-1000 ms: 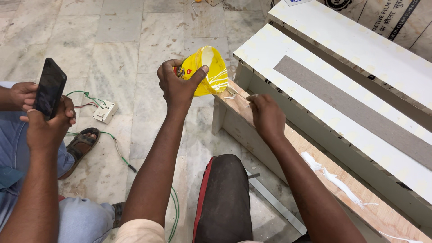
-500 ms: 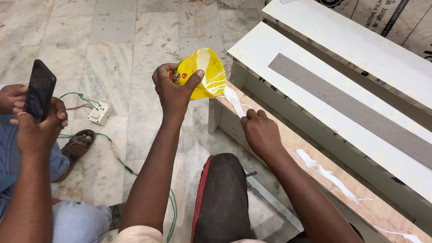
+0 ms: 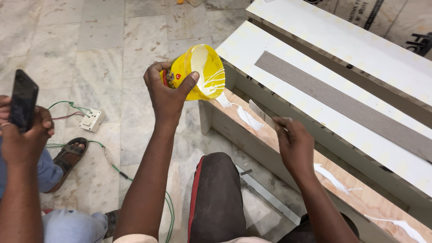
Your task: The person applies white glue from a yellow container onto a wooden plank using a small white plastic scraper. They spread the glue along the length of the plank.
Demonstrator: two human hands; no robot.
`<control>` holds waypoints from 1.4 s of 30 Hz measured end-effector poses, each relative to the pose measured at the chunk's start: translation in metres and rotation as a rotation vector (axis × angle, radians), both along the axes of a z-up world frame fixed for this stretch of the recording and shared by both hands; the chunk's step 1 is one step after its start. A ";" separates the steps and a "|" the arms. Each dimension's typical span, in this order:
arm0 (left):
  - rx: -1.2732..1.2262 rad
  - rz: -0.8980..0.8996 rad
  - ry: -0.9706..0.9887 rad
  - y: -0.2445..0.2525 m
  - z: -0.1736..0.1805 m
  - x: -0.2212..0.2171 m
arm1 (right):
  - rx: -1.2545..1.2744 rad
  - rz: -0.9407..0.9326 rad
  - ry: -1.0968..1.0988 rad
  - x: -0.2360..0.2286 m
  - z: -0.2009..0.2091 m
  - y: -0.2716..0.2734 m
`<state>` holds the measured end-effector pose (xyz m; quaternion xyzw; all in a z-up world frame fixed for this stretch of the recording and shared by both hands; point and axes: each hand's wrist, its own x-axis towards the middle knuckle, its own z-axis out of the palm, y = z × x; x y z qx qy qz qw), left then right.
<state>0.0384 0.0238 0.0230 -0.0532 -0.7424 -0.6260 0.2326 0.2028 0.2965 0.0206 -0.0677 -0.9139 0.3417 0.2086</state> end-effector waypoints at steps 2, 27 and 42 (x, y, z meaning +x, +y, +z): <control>-0.005 -0.029 0.011 0.003 0.003 0.005 | -0.226 -0.111 -0.058 0.023 -0.009 0.006; -0.021 -0.236 0.027 0.057 0.004 0.038 | 0.473 -0.059 -0.104 0.091 -0.018 0.021; -0.034 -0.262 0.050 0.066 0.007 0.044 | 0.676 0.101 -0.544 0.096 0.016 0.026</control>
